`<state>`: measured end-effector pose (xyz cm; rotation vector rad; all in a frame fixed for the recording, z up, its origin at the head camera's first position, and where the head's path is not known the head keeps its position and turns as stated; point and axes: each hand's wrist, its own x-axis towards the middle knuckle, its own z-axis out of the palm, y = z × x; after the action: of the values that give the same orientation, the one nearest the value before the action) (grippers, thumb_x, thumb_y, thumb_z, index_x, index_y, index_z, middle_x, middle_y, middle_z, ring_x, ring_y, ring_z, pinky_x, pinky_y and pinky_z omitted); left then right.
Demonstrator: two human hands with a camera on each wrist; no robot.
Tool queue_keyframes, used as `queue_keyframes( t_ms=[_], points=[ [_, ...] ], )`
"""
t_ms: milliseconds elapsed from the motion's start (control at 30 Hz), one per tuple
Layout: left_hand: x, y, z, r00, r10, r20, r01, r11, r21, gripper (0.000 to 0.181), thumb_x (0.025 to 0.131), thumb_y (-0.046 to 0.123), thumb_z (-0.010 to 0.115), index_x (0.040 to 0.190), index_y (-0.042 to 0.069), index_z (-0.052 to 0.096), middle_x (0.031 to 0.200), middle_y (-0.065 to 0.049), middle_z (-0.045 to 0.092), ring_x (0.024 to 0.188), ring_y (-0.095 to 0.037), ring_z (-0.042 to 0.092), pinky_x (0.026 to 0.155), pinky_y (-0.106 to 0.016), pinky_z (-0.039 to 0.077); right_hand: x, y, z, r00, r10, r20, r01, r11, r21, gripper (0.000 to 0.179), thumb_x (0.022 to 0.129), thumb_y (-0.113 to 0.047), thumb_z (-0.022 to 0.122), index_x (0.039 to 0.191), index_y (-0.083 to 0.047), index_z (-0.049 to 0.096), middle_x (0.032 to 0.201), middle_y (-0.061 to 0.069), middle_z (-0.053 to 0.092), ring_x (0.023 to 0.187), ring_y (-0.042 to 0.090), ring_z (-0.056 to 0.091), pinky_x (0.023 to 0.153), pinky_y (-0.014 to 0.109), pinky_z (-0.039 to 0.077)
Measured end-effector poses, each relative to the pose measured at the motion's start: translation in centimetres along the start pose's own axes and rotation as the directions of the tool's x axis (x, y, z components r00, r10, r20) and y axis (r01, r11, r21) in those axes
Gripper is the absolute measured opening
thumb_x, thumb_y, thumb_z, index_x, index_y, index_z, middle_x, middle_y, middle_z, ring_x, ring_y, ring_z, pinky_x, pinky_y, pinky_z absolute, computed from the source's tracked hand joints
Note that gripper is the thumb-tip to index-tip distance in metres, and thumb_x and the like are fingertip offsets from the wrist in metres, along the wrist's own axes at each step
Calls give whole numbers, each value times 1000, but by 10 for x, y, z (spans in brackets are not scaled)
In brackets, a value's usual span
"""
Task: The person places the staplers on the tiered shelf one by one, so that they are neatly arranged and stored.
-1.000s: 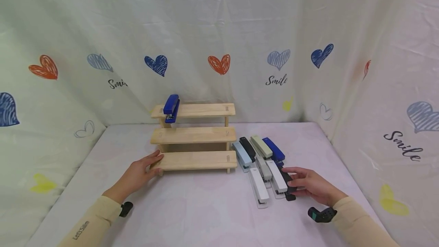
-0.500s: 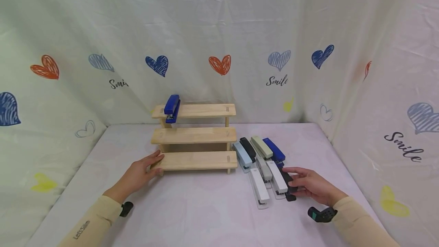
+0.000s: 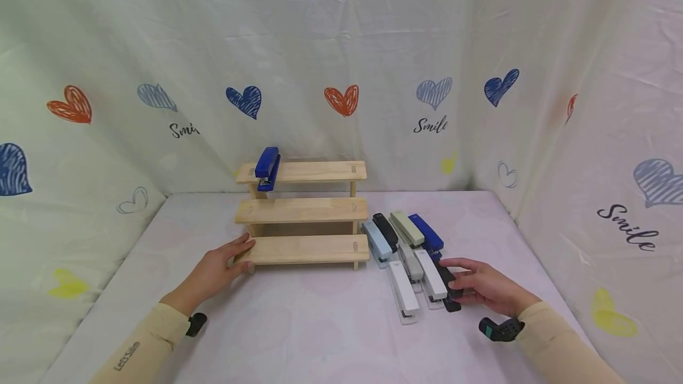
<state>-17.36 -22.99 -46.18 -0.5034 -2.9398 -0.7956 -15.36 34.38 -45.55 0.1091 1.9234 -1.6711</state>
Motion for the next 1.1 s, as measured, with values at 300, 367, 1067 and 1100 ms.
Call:
queue_keyframes(
  t_ms=[300,367,1067,1100],
  points=[
    [0,-2,0,1000,12,-4,-12,1000,-3,57,93,20,73,142,-2,53,151,-20,42,133,-43,44,105,-57,40,-1,-2,3,999,-14,-40,13,999,-38,54,94,-2,62,146,-1,48,150,42,20,105,28,64,91,48,55],
    [0,-2,1,1000,14,-4,-14,1000,-4,57,93,20,73,142,-2,53,151,-20,42,133,-43,44,105,-57,41,-1,-2,4,999,-16,-50,13,999,-51,53,94,-2,61,146,1,47,152,41,16,105,28,63,91,48,55],
    [0,-1,1,1000,26,-16,-26,1000,-5,56,93,22,73,140,-2,55,150,-21,43,132,-44,45,103,-58,42,-3,2,-3,999,-10,-40,8,998,-56,52,95,-4,62,146,-1,48,151,39,24,105,27,63,91,47,55],
    [-1,-1,1,1000,23,-17,-23,1000,-9,56,93,22,73,140,-2,55,150,-20,43,132,-44,45,103,-58,41,-3,1,-4,1000,-11,-27,9,998,-59,53,95,-4,63,146,-1,48,151,39,24,106,27,63,92,47,55]
  ],
)
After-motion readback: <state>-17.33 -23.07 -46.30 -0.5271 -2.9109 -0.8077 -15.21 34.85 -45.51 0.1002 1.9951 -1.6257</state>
